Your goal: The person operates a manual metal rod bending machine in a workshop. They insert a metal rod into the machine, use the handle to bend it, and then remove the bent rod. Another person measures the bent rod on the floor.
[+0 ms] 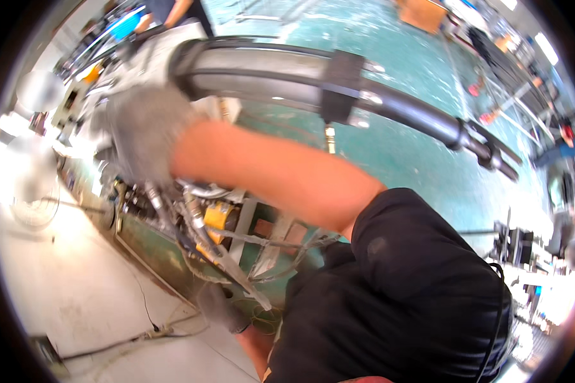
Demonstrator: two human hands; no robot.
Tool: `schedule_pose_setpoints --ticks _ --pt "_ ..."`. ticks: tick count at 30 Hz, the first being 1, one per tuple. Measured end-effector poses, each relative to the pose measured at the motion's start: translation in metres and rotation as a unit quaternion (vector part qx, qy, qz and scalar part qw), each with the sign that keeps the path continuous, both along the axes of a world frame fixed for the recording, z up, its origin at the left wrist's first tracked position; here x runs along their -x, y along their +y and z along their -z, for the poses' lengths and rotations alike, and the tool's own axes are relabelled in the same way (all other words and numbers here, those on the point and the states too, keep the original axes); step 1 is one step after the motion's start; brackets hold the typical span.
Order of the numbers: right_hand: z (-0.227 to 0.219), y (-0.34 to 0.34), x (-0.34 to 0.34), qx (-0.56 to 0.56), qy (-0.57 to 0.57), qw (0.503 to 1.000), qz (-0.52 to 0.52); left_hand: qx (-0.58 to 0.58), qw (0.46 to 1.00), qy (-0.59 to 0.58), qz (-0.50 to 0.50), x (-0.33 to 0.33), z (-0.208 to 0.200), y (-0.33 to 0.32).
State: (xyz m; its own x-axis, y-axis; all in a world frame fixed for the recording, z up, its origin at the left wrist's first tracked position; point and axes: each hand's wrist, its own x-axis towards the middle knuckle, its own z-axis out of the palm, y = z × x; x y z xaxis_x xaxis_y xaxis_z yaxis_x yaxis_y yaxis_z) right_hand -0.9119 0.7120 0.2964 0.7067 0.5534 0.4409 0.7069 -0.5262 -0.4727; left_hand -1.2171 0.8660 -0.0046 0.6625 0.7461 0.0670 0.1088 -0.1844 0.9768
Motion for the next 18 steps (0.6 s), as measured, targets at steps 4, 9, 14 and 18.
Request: schedule_pose_setpoints --ticks 4,9,14,18 --pt "0.087 -0.110 0.072 -0.142 -0.061 0.982 -0.111 -0.106 0.992 -0.068 0.028 -0.035 -0.028 -0.009" --pt "0.235 -0.253 0.100 -0.064 0.216 0.973 0.054 -0.120 0.979 -0.077 0.145 -0.076 -0.094 -0.061" --pt "0.276 -0.400 0.077 -0.291 0.422 0.810 0.287 -0.209 0.942 -0.169 0.199 -0.101 -0.135 -0.131" --pt "0.300 -0.538 0.055 -0.446 0.208 0.840 0.226 -0.299 0.874 -0.247 0.294 -0.144 -0.174 -0.227"
